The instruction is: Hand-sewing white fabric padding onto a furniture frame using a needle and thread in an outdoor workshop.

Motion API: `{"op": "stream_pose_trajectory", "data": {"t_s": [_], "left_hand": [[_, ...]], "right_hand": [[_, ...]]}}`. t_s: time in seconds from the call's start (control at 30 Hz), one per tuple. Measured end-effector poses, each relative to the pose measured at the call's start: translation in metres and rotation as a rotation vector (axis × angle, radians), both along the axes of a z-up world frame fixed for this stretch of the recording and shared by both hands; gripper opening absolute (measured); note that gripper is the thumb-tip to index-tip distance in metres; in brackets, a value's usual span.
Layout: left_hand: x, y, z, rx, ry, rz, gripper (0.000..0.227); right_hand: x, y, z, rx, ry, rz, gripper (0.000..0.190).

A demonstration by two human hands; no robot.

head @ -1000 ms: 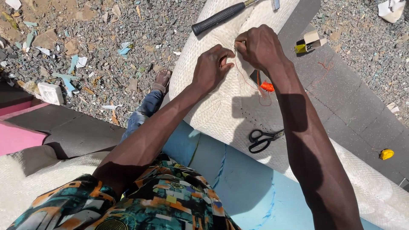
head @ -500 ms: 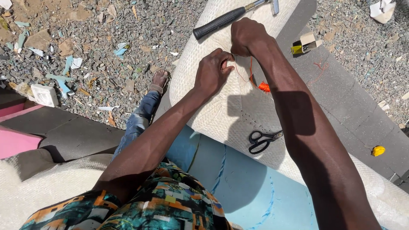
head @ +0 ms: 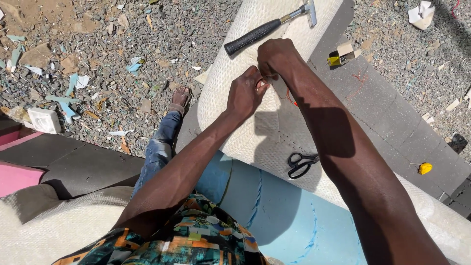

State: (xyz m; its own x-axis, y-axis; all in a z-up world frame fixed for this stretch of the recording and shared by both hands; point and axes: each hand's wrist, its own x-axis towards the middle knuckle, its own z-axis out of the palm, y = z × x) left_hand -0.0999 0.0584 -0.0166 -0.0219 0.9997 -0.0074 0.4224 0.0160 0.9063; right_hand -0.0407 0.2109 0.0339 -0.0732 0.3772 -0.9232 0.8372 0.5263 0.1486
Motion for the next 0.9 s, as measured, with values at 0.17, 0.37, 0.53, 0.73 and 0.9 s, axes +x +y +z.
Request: {"op": "stream_pose_trajectory", "data": {"t_s": [0.17, 0.37, 0.53, 0.73, 0.9], "left_hand": [[-0.007, 0.001, 0.001, -0.020, 0.014, -0.047, 0.009], [-0.009, -0.004, -0.007, 0.080, -0.188, -0.040, 0.020], [-0.010, -0.003, 0.009, 0.118, -0.138, -0.028, 0.021], [-0.011, -0.003, 0.010, 0.111, -0.153, -0.064, 0.015], [-0.011, -0.001, 0.012, 0.141, -0.131, -0.070, 0.014]], "right_hand": [[0.026, -0.012, -0.008, 0.023, -0.029, -0.006, 0.018], [0.068, -0.042, 0.037, 0.362, 0.411, -0.174, 0.043], [0.073, -0.049, 0.019, 0.576, 0.796, -0.228, 0.035], [0.100, -0.051, -0.024, 0.741, 0.970, -0.055, 0.043], [0.102, -0.056, -0.027, 0.782, 1.103, -0.013, 0.045]]}}
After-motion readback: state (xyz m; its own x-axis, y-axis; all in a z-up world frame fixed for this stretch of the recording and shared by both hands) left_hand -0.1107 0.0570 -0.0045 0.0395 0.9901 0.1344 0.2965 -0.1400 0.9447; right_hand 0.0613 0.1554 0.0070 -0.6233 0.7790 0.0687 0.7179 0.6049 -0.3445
